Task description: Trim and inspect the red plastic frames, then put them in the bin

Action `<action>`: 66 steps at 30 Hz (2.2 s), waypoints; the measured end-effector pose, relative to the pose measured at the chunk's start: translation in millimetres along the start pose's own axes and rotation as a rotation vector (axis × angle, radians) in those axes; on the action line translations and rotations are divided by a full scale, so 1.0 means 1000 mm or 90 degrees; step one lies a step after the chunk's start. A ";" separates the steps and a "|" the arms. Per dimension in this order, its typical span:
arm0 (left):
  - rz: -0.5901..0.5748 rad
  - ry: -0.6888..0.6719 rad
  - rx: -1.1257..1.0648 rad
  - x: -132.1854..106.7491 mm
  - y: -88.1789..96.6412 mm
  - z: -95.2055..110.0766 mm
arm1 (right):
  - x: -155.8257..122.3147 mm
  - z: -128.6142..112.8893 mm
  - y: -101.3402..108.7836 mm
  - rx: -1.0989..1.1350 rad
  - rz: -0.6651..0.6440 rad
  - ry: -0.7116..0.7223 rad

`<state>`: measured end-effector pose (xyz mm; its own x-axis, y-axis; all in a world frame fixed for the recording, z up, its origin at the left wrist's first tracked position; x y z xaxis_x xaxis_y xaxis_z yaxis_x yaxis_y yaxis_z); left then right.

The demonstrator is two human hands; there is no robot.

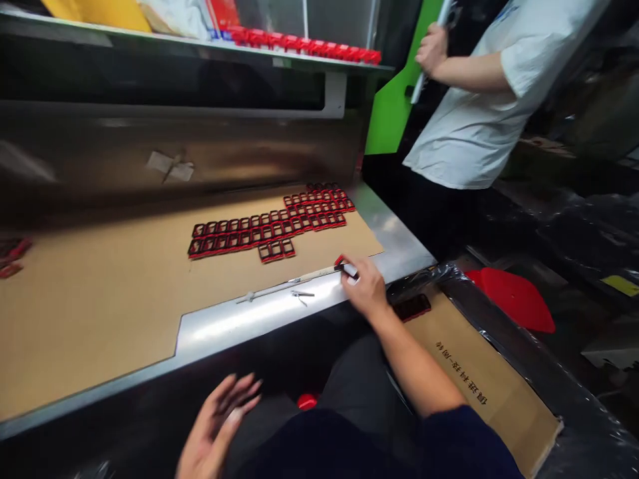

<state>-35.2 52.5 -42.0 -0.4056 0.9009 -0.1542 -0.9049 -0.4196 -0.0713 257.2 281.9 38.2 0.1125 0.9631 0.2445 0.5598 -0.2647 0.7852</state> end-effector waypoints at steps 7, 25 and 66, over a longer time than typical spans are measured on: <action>0.070 0.266 -0.368 0.005 -0.068 -0.018 | -0.200 -0.107 -0.042 0.190 -0.188 0.358; -0.227 0.337 -0.300 -0.025 -0.057 -0.010 | -0.195 -0.077 -0.049 0.482 -0.539 0.117; -0.388 -0.144 0.201 -0.015 -0.036 0.029 | -0.221 -0.070 -0.058 0.709 -0.780 -0.329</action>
<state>-0.6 56.7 -8.5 0.1972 0.9798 0.0329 -0.9589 0.1858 0.2143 142.0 80.8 -21.3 -0.6711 0.5368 -0.5114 0.7406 0.5158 -0.4305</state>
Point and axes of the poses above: each hand's wrist, its own x-axis towards the middle knuckle, its own y-axis out of the back of the hand, z = x × y, the point moved 8 cm from there along x, towards the middle knuckle, and after that the axes turned 7 degrees about -y, right-handed, at the moved point
